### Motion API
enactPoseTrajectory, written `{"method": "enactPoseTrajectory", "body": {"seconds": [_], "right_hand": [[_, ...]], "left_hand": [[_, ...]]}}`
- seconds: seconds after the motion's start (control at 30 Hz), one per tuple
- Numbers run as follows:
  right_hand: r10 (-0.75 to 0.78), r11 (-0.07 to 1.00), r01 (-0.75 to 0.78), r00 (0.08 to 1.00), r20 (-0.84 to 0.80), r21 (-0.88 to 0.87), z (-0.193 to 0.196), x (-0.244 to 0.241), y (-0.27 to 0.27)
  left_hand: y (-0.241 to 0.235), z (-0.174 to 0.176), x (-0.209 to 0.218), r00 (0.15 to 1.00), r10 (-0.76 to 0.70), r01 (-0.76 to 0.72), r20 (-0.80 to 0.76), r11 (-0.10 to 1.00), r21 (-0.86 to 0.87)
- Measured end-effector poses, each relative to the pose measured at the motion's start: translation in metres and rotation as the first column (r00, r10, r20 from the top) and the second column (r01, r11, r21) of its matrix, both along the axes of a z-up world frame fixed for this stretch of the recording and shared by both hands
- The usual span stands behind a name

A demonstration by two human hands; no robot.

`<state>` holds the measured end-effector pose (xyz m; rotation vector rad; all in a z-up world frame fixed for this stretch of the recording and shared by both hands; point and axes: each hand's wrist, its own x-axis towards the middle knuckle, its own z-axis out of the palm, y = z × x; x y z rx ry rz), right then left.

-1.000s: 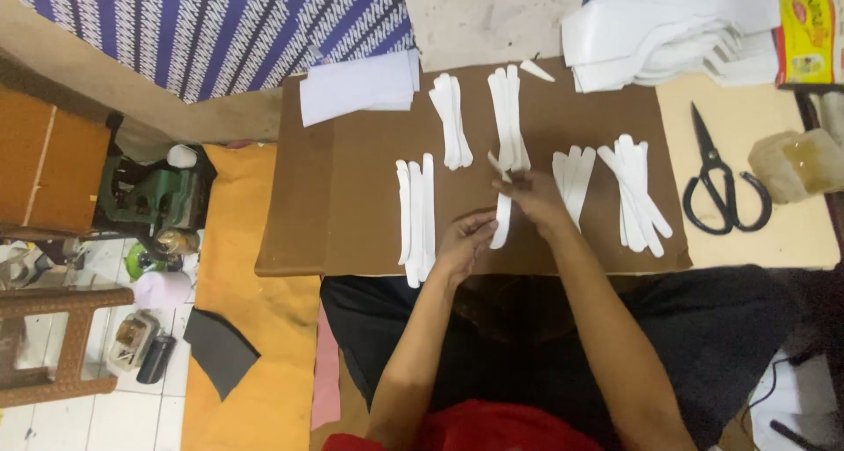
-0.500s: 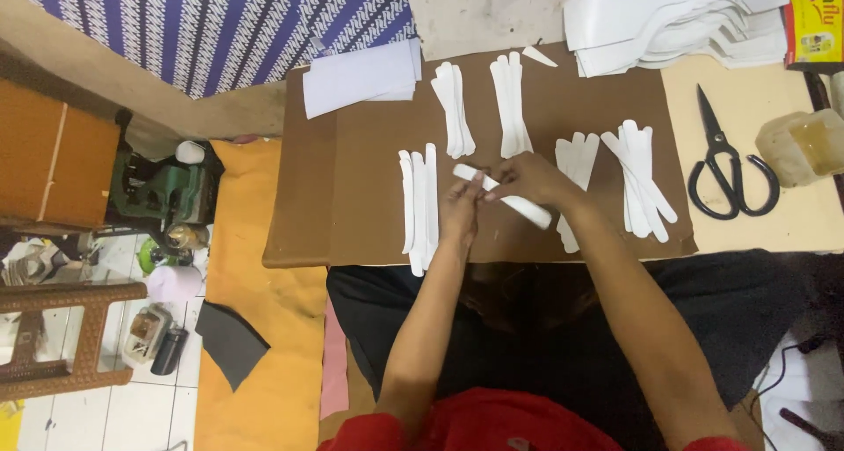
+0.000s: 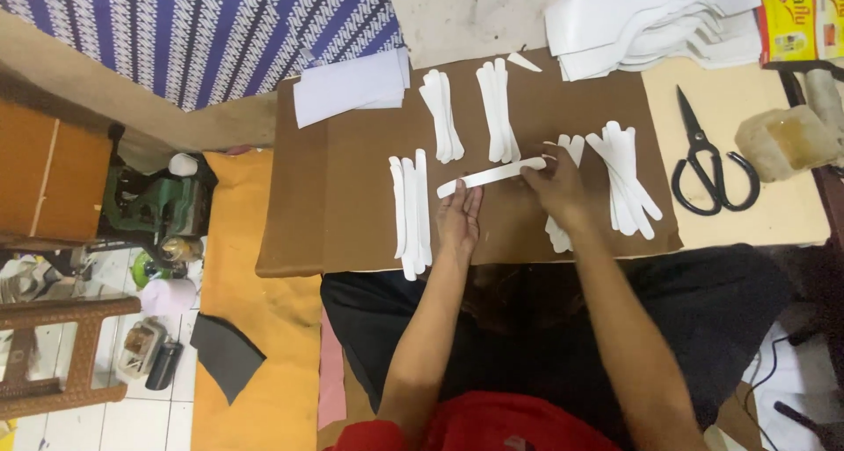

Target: The person repeatedly picks up white fabric strips from a table, folds each strip in half lengthwise, and places it back into a growing pile. The person continues this folding and stacking process for the duration of the clip.

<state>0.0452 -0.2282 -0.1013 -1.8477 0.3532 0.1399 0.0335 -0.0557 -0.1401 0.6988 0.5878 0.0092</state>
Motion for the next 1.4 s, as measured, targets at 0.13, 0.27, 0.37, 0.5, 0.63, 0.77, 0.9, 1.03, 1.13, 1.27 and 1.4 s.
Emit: {"method": "enactPoseTrajectory", "body": {"seconds": [0.13,0.27,0.37,0.5,0.63,0.77,0.9,1.03,1.13,1.27,1.4], "right_hand": [[-0.239,0.953,0.225,0.97,0.049,0.204,-0.027,-0.013,0.011],[-0.356,0.884,0.307,0.931,0.082,0.352,-0.033,-0.018,0.018],[-0.369,0.882,0.303,0.92,0.129,0.361,-0.037,-0.016,0.02],[-0.358,0.875,0.267,0.919,0.167,0.403,-0.033,-0.017,0.017],[-0.354,0.889,0.275,0.92,0.167,0.367,-0.028,-0.019,0.017],[-0.294,0.926,0.231,0.937,0.186,0.299,-0.029,-0.025,0.012],[-0.055,0.996,0.067,0.981,0.187,-0.062,-0.06,-0.039,0.003],[0.115,0.988,-0.12,0.992,-0.05,-0.095,-0.035,-0.066,0.021],[0.099,0.987,-0.115,0.985,-0.141,-0.111,-0.004,-0.086,0.009],[-0.089,0.991,0.083,0.995,-0.046,-0.108,0.011,-0.109,-0.015],[-0.15,0.978,0.153,0.988,0.032,-0.144,0.0,-0.118,-0.039]], "left_hand": [[-0.003,0.01,-0.004,0.999,-0.011,0.01,0.034,1.0,0.026],[-0.002,0.006,-0.004,1.0,-0.006,0.005,0.024,0.999,0.039],[-0.002,-0.007,0.001,0.999,0.008,-0.01,0.036,0.999,0.04],[-0.002,-0.013,0.002,0.999,0.007,-0.01,0.054,0.999,0.052],[-0.002,-0.008,0.002,0.999,0.023,-0.025,0.049,0.999,0.046],[0.003,-0.032,0.015,0.999,-0.001,-0.005,0.043,0.99,0.141],[0.011,-0.015,0.036,0.994,-0.096,0.065,0.049,0.894,0.444],[0.005,0.009,0.051,0.925,-0.368,0.318,-0.093,0.615,0.722],[-0.015,-0.009,0.067,0.843,-0.513,0.377,-0.161,0.35,0.858],[-0.053,-0.065,0.089,0.759,-0.65,0.446,-0.031,0.484,0.753],[-0.084,0.003,0.068,0.689,-0.713,0.512,-0.132,0.349,0.785]]}}
